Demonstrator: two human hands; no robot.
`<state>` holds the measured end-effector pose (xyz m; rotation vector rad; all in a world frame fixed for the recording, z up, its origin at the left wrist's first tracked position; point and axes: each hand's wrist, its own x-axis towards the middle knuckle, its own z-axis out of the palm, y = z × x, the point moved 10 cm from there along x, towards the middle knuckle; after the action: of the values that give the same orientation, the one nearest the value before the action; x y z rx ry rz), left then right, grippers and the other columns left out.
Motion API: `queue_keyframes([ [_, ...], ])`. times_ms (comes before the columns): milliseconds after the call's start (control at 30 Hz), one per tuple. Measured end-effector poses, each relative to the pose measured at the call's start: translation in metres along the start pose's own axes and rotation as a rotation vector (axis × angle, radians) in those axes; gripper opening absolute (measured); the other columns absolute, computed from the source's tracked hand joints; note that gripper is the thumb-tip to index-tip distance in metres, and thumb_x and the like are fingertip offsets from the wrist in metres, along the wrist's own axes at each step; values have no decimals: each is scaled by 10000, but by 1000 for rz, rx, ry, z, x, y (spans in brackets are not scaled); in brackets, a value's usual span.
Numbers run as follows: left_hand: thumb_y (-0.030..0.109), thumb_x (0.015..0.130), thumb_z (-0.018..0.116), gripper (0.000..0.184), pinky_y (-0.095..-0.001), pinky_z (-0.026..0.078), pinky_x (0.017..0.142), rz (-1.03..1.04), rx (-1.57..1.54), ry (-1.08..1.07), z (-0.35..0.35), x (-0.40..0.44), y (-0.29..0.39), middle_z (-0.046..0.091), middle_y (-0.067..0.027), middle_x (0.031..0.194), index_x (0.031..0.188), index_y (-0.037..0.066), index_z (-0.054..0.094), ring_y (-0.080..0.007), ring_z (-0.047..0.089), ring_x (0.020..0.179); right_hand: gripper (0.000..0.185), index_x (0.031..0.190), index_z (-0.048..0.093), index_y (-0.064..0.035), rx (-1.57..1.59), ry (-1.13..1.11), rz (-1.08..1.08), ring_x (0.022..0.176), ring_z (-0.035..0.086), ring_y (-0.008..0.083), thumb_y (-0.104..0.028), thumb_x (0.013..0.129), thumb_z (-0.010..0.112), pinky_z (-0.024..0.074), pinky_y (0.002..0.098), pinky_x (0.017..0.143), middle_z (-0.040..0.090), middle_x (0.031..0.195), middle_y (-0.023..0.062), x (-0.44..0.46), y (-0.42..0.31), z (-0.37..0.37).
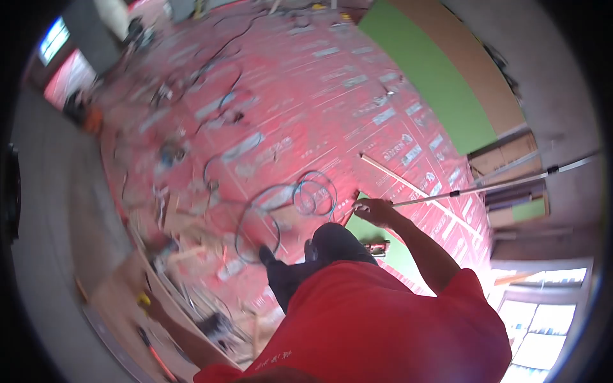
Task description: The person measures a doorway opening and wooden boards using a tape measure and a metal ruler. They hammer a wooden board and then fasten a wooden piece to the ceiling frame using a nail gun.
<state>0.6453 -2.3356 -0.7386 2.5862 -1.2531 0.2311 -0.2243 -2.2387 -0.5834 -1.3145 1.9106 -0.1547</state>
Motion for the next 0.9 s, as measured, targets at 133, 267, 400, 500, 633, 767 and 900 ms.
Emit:
queue_keyframes([
  [133, 591, 703, 701, 804, -464, 545, 720, -347, -41, -190, 25, 28, -38, 635, -175, 1032, 1254, 60, 456, -378, 642, 896, 308, 1084, 620, -85, -11, 159, 139, 889, 658, 276, -273, 841, 608, 507, 376, 799, 677, 932, 143, 6, 62, -20],
  [267, 414, 694, 783, 629, -378, 532, 717, -200, -85, -25, -2, 58, 20, 631, -109, 995, 1137, 47, 530, -286, 639, 860, 226, 993, 660, -111, -142, 248, 215, 869, 652, 272, -265, 851, 573, 523, 392, 756, 675, 912, 110, 24, 136, -40],
  [400, 541, 635, 801, 641, -401, 449, 600, 233, -873, -131, -13, -6, 299, 527, -96, 693, 836, 8, 507, -266, 501, 605, 232, 1016, 638, -50, 439, 185, -139, 912, 645, 198, -203, 851, 582, 535, 345, 725, 671, 966, 83, 145, 197, -26],
  [500, 302, 676, 821, 560, -321, 508, 717, 303, -977, -794, 22, -156, 579, 599, -62, 881, 1072, 52, 516, -191, 592, 776, 373, 1193, 559, -67, 1059, -167, 30, 978, 603, 180, -320, 919, 545, 514, 347, 781, 616, 1094, 63, 262, 168, -36],
  [633, 181, 725, 800, 565, -283, 505, 782, 592, -1028, -1474, -41, -382, 914, 597, -60, 1004, 1184, 46, 498, -146, 599, 898, 441, 1271, 502, -90, 1489, -317, 85, 1060, 553, 184, -361, 924, 536, 481, 373, 857, 570, 1144, 70, 345, 116, -119],
  [767, 214, 768, 758, 649, -293, 464, 860, 1011, -1001, -1480, -59, -479, 1086, 553, -67, 1104, 1289, 35, 414, -147, 553, 1007, 543, 1380, 321, -60, 1681, 36, -41, 1012, 580, 244, -249, 913, 522, 493, 366, 856, 537, 1157, 138, 356, 142, -281],
  [900, 40, 762, 671, 666, -313, 431, 932, 677, -1211, -1943, -98, -520, 1224, 503, -98, 1232, 1353, 34, 363, -190, 519, 1117, 610, 1380, 291, -20, 1630, 146, -112, 932, 612, 253, -148, 844, 553, 547, 365, 687, 543, 1138, 159, 377, 208, -405],
])
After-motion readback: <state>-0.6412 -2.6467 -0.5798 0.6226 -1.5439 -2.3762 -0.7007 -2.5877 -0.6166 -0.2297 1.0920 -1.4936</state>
